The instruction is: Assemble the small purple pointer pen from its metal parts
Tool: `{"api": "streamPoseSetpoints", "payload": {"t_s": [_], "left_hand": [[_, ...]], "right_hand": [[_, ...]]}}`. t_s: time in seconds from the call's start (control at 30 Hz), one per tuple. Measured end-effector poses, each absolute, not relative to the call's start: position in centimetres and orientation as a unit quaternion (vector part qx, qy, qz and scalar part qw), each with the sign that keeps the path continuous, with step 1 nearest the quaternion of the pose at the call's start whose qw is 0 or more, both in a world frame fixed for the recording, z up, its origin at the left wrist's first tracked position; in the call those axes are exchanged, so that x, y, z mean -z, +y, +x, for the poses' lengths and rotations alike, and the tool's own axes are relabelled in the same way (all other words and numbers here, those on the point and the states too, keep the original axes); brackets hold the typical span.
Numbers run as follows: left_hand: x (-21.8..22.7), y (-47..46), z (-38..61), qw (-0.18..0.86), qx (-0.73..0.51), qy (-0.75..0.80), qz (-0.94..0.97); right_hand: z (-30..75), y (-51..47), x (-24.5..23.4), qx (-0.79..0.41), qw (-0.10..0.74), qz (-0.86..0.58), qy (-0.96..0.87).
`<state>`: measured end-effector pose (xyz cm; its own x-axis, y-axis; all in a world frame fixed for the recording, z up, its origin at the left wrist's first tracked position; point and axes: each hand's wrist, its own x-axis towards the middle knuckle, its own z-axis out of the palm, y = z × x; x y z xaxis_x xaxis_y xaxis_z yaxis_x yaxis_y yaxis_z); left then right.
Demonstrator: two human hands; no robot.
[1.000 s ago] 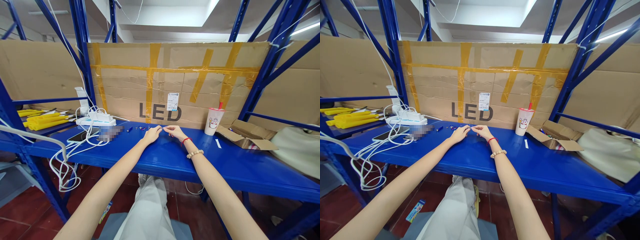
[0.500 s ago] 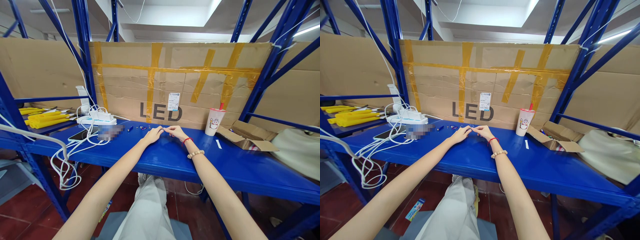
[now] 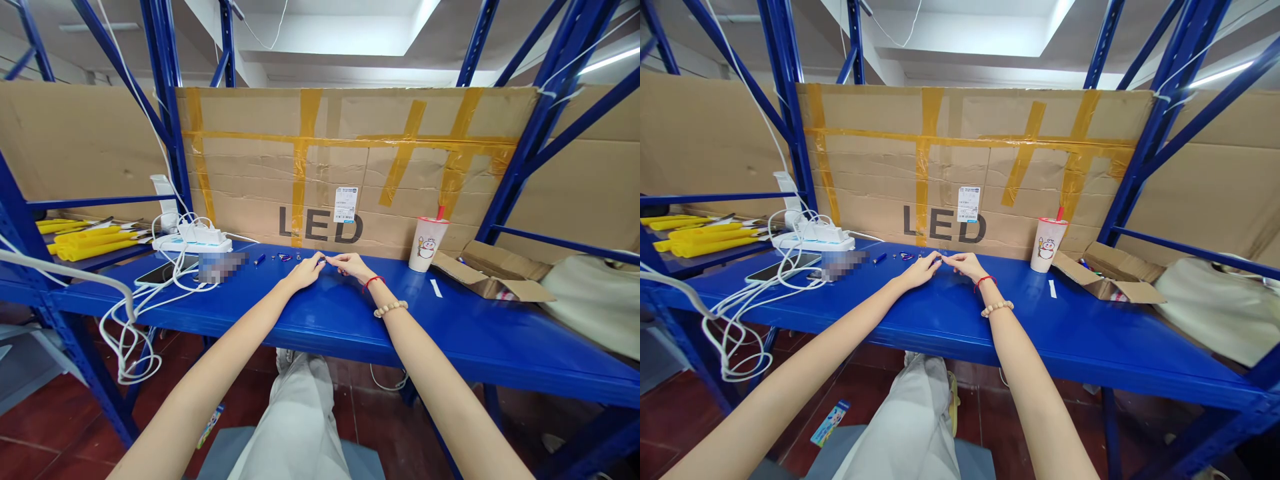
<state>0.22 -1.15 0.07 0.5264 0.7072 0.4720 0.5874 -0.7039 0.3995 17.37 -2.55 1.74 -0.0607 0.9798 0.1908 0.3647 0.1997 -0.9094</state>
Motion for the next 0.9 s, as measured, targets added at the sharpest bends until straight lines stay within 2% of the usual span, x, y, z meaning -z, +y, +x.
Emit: {"api": "streamPoseSetpoints", "payload": {"t_s": [0.9], "left_hand": [[-0.55,-1.60,0.30,0.064,-0.315,0.368,0.873]], "right_hand": [[17.23,-3.19,-2.33,-0.411,0.418,-0.541,-0.603]]}}
